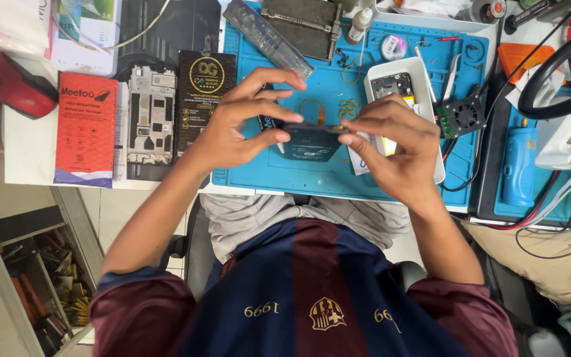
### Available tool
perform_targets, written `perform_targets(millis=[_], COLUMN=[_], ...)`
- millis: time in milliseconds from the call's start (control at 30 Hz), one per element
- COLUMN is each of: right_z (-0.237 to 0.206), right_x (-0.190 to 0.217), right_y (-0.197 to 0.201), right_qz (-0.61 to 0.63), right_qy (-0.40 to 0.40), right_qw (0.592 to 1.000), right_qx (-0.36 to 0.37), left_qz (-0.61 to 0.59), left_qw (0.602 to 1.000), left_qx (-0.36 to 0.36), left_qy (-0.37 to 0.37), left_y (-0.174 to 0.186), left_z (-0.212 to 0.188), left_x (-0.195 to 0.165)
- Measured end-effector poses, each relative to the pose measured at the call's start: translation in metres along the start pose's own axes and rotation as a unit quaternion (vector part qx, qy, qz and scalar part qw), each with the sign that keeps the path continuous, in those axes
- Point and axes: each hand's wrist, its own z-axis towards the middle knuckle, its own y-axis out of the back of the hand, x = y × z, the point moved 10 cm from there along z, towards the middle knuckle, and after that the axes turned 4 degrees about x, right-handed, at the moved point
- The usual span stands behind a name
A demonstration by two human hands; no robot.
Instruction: The person holds a phone frame and applies adhesive from a tube around its edge, then aligns a black back cover onto the frame and presses along the edges to secure it. At the end they handle a small flex cable near the phone while other disassembled phones sit in trays on the workbench.
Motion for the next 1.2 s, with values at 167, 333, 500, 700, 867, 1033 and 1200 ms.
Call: perform_targets(millis=[167, 333, 500, 700, 867, 1033, 1200], right_z=[0.013, 0.025, 0.023, 0.017, 0.014, 0.014, 0.008], right_x=[0.054, 0.069, 0.054, 0.024, 0.023, 0.039, 0.056], right_y=[0.018, 0.038, 0.043, 0.045, 0.036, 0.034, 0.033], right_qz=[-0.026, 0.086, 0.172, 0.297, 0.318, 0.314, 0.29], right_qy=[0.08, 0.105, 0.144, 0.161, 0.154, 0.132, 0.088], right_qw=[0.996, 0.989, 0.97, 0.936, 0.934, 0.939, 0.948], right_qx=[-0.007, -0.053, -0.095, -0.096, -0.047, -0.048, -0.094], left_qz=[-0.237, -0.351, -0.259, -0.004, 0.004, -0.424, -0.602], left_qw=[0.965, 0.934, 0.963, 1.0, 1.0, 0.904, 0.796], left_qx=[-0.107, -0.038, 0.048, -0.01, -0.009, 0.017, 0.056], left_qy=[0.03, 0.051, 0.063, 0.014, 0.017, 0.05, 0.039], left_y=[0.008, -0.019, -0.039, -0.034, -0.046, -0.092, -0.134], left_z=[-0.006, 0.001, 0.0, 0.001, -0.007, -0.007, -0.006], left_x=[0.008, 0.004, -0.02, -0.052, -0.048, -0.019, -0.017])
